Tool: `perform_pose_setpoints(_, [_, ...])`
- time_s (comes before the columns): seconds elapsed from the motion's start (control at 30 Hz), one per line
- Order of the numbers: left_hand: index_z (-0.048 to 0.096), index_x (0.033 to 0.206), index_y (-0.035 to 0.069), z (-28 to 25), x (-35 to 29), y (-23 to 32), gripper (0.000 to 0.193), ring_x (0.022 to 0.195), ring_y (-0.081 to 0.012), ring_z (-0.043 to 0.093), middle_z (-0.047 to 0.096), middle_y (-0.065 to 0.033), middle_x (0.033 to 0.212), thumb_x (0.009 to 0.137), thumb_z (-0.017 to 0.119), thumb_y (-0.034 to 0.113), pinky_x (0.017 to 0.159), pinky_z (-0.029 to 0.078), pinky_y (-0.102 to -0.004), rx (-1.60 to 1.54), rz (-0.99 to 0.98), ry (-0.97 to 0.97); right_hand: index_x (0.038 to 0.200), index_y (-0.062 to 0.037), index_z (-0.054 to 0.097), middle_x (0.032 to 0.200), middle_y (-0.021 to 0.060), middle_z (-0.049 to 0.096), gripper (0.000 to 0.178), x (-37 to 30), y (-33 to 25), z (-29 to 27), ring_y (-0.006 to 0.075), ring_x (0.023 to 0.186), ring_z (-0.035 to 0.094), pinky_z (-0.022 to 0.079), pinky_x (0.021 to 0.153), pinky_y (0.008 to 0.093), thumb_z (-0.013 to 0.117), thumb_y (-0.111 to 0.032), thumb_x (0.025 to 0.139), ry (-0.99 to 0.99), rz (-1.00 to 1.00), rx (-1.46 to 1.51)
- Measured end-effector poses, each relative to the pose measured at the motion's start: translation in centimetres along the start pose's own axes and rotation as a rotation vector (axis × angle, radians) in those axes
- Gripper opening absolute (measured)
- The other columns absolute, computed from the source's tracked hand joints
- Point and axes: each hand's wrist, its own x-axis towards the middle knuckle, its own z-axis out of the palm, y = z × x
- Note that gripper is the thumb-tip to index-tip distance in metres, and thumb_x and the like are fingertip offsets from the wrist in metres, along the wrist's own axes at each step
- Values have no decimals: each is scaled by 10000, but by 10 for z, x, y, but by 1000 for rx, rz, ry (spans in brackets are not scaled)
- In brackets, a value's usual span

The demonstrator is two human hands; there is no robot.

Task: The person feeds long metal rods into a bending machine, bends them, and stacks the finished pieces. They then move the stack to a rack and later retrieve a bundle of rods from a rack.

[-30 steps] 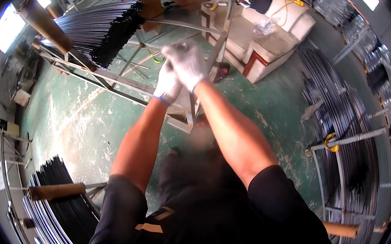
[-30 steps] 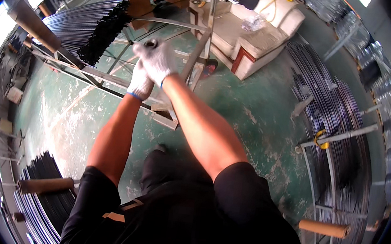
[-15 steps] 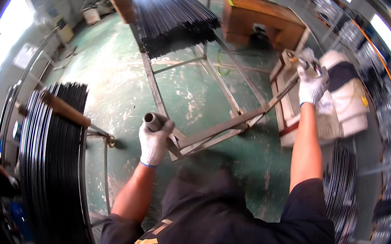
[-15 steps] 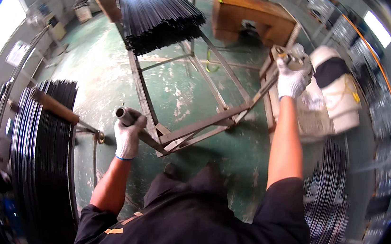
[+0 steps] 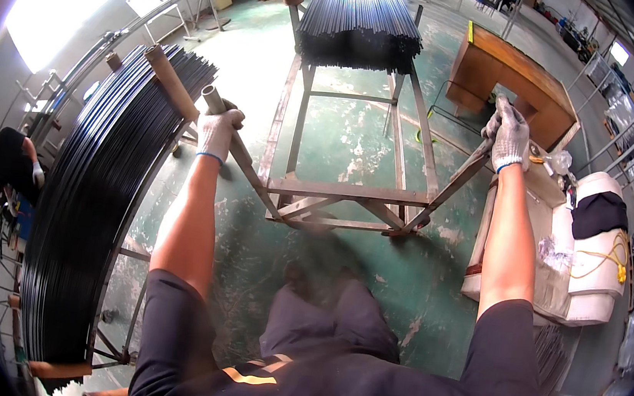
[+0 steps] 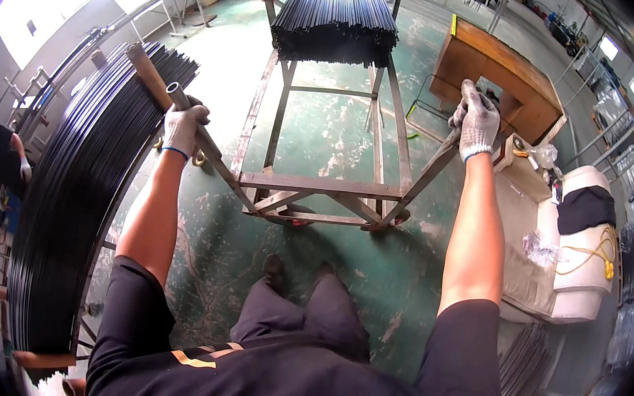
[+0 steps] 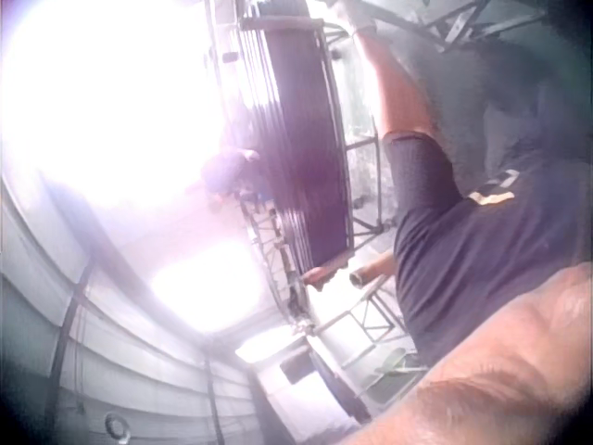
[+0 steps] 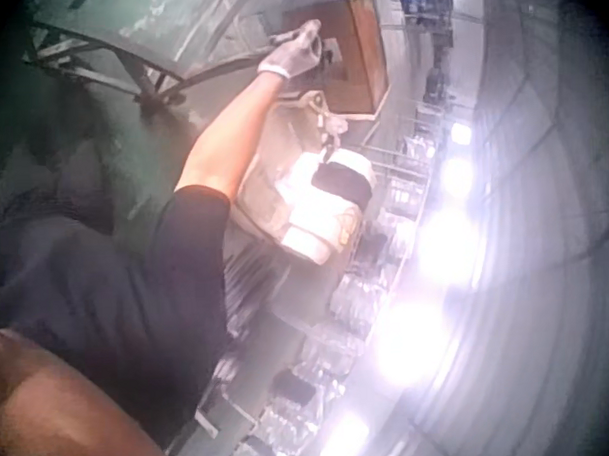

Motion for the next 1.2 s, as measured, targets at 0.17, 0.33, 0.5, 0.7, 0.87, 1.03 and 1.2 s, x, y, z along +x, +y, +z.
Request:
perform_pose_setpoints(0.17, [650, 928, 55, 5, -14, -3, 154, 693, -203, 662, 647, -62, 783, 798, 720, 12, 678, 544, -357, -18, 53, 29, 842, -122, 616, 637, -23, 489, 286, -5, -7, -10, 116, 499, 464, 417, 499, 329, 759, -293, 1022, -77, 16, 13])
perform_pose_setpoints(0.33, [651, 922, 53, 12, -23, 4, 163, 677, -202, 659, 643, -67, 777, 783, 724, 9, 665, 556, -356, 13, 26, 45, 834, -105, 651, 630, -17, 528, 271, -6, -6, -17, 112, 483, 480, 418, 482, 321, 785, -281, 991, -21, -10, 34])
perform_pose_setpoints(0.5, [724, 968, 35, -16, -27, 1, 123, 736, -180, 702, 714, -64, 838, 847, 749, 35, 680, 575, -329, 163, -55, 102, 830, -133, 685, 652, -41, 532, 287, -8, 0, -7, 72, 533, 477, 387, 503, 285, 779, -359, 978, 66, -187, -251])
perform_pose_setpoints(0.7, [737, 1004, 55, 3, -29, -16, 251, 835, -210, 714, 736, -95, 870, 772, 780, 139, 796, 577, -360, 195, 89, 155, 1243, -132, 596, 787, -10, 475, 258, 25, 38, -99, 114, 630, 465, 396, 502, 297, 545, -349, 1112, -74, 35, -189])
perform_pose_setpoints(0.87, [719, 1002, 74, 0, -28, -27, 297, 884, -245, 729, 745, -120, 879, 743, 795, 200, 858, 580, -379, 137, 116, 253, 826, -147, 536, 624, -18, 336, 358, -1, 21, -64, 119, 531, 337, 328, 509, 317, 624, -357, 1102, -71, 86, -137])
perform_pose_setpoints(1.03, [765, 1143, 86, -14, -9, -37, 399, 899, -308, 745, 788, -171, 985, 771, 793, 230, 830, 593, -383, 313, 175, 234, 910, -138, 598, 705, -33, 450, 287, -42, -13, -33, 120, 655, 475, 412, 595, 329, 602, -356, 1097, -33, -5, -266])
perform_pose_setpoints(1.2, [766, 873, 43, -54, -30, -15, 123, 662, -120, 664, 710, -38, 735, 803, 764, 144, 634, 563, -304, 353, 48, 185, 746, -169, 513, 619, -24, 441, 409, -91, -35, 29, 130, 493, 419, 368, 467, 358, 730, -393, 1010, 160, 50, -153])
